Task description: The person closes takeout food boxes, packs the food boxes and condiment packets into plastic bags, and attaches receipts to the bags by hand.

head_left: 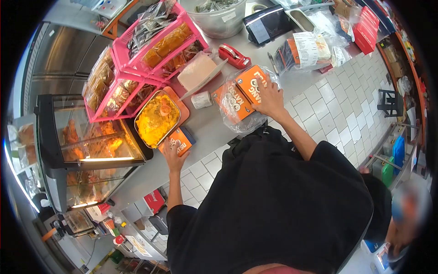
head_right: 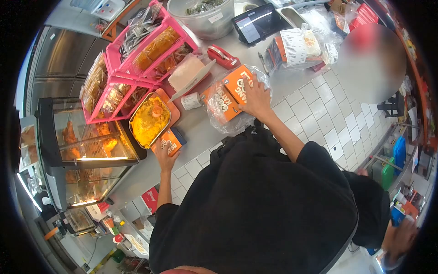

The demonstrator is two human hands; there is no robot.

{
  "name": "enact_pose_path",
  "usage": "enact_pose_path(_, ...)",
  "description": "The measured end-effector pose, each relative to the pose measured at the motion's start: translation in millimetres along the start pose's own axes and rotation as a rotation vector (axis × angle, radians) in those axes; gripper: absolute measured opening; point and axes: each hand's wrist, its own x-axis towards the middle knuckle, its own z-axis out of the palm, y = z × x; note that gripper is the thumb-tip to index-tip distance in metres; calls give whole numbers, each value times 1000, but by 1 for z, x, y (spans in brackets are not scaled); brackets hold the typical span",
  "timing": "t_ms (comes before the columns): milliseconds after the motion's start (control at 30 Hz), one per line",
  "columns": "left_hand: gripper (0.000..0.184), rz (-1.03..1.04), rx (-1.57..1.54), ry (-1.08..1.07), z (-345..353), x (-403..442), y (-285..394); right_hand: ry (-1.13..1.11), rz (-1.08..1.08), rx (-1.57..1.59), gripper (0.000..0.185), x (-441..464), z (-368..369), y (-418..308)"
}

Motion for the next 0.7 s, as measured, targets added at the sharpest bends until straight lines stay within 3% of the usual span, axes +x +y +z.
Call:
enact_pose_path(100, 74, 18, -14, -64, 4, -4, 8, -49, 18, 13, 116, -10, -7, 4)
enact_pose_path(233, 89, 60, 70, -217, -12, 7, 29, 55, -14, 39, 102, -4, -1, 3)
enact_pose_path(333, 96, -66, 108, -185, 8, 9, 47, 261, -57, 211, 89, 44, 17, 12)
enact_pose_path(400, 98, -209, 186, -13, 45, 10, 61, 406, -53, 468, 81, 97, 23, 20)
enact_pose_path(533, 103, -445, 289, 92, 83, 24, 114, -133, 40, 657, 49, 203, 42, 43)
enact_pose_path(633, 103, -550, 286, 99, 94, 36, 138, -405, 151, 796, 38, 229, 52, 46)
enact_pose_path(700, 102, -573, 230, 97, 92, 42, 149, -472, 90, 827, 35, 249, 76, 65)
